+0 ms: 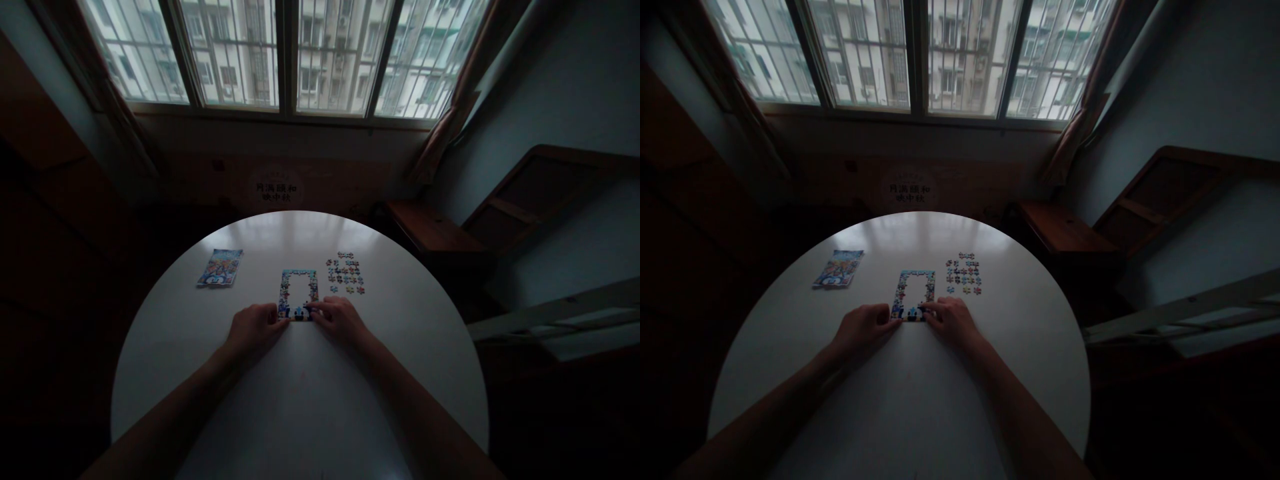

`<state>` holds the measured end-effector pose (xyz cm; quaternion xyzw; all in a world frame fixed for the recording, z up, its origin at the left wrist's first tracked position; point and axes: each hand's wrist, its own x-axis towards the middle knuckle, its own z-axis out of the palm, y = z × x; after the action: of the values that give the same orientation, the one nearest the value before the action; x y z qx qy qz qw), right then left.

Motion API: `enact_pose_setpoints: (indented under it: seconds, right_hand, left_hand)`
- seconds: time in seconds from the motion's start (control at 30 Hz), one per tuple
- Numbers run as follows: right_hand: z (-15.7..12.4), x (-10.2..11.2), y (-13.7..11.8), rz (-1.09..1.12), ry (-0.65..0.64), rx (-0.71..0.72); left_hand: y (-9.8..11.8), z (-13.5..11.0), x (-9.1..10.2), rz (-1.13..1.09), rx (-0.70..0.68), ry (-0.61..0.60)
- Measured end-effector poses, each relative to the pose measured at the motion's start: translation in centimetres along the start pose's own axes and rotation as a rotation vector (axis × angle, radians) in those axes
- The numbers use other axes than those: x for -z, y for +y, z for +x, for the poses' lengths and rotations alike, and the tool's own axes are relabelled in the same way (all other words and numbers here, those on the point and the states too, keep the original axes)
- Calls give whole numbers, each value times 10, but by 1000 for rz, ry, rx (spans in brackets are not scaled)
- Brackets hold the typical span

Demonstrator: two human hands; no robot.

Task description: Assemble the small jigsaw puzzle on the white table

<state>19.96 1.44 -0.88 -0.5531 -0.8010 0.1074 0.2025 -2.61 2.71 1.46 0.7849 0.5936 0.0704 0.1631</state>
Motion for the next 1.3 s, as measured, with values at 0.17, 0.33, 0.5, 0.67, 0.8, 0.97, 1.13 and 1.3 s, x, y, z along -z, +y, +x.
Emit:
enact_pose_setpoints:
  seconds: [0.17, 0.33, 0.5, 0.67, 0.8, 0.97, 1.13, 1.3]
  right_hand:
    - [0, -2, 3, -5, -1, 21]
    - [0, -3, 2, 2, 7, 13]
    - [1, -4, 4, 17, 15, 5]
    - [2, -5, 5, 44, 22, -8]
    - [2, -5, 4, 53, 27, -2]
    - [2, -6, 5, 53, 30, -1]
    - [3, -6, 3, 57, 29, -4]
    - [2, -3, 2, 46, 18, -14]
  left_hand:
    - [0, 0, 1, -1, -6, 8]
    - [1, 0, 1, 5, -3, 14]
    - [0, 0, 0, 10, -1, 8]
    - [1, 0, 1, 6, 6, -2]
    - [0, 0, 0, -3, -5, 10]
    - [-1, 1, -1, -6, -19, 23]
    - [-2, 1, -1, -9, -12, 18]
    - [0, -1, 1, -14, -12, 18]
